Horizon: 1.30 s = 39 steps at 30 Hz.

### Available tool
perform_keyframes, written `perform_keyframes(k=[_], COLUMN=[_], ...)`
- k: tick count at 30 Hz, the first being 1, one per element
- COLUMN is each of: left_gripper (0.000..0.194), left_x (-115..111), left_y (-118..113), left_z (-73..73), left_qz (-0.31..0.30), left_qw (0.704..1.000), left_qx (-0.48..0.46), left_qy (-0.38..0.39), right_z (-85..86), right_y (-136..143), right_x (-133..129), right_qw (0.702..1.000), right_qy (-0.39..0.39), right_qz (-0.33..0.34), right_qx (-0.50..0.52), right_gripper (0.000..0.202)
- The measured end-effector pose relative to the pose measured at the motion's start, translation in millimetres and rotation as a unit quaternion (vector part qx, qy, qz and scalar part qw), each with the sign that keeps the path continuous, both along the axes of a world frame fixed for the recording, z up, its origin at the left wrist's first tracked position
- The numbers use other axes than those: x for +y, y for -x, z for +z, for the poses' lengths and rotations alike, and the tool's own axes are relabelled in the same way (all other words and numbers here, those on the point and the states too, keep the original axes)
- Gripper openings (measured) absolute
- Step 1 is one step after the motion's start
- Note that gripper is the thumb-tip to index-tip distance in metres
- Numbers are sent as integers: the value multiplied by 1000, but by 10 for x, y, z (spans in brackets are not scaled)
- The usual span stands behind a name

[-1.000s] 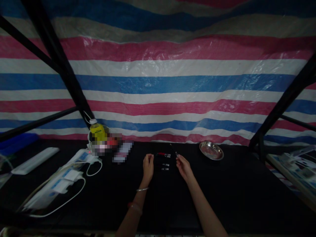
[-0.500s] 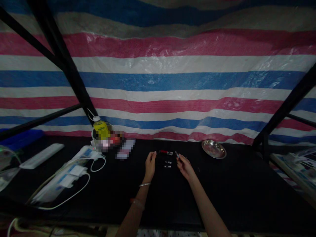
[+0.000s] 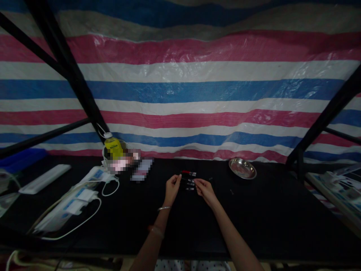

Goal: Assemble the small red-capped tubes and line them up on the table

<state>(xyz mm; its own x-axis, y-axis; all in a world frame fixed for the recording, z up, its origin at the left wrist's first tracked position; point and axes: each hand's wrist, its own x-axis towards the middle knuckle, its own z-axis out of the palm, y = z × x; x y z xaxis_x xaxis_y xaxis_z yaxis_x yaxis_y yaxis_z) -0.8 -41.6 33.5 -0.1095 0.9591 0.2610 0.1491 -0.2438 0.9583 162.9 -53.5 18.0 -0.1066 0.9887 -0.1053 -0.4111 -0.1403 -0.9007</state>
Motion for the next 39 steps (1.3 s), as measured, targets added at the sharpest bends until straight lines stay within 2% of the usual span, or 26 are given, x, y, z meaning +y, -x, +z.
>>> perform_keyframes(k=[8,12,19,22,24,27,30,34,36,39], left_gripper=[40,36,43,45,44,41,37,32,30,29], left_x=[67,87,102,115,122,136,159,181,183,181], left_y=[58,67,85,84,81,78,82,91,95,98], left_z=[-76,-96,-118,-139,-154,-184,-226,-266,-273,-274], left_qz=[27,44,52,48,45,38,46,64,71,75], left_qw=[1000,998,995,995,996,997,999,996,994,992], left_qx=[-14,-33,-78,-80,-80,-59,-14,54,82,106], left_qy=[0,9,19,17,16,17,11,-1,-6,-9], right_z=[-8,7,14,-29,-55,-75,-73,-38,-15,9], right_y=[12,-22,-104,-152,-204,-283,-314,-287,-271,-263], right_x=[11,30,90,121,130,109,59,-4,-24,-40], right_qw=[995,994,994,987,963,900,838,759,735,730], right_qy=[15,-1,-36,-48,-86,-167,-187,-156,-142,-139], right_qz=[25,26,-86,-148,-211,-263,-242,-178,-155,-144], right_qx=[94,104,53,-39,-144,-305,-452,-607,-644,-654], right_gripper=[32,31,35,39,40,38,34,31,30,29])
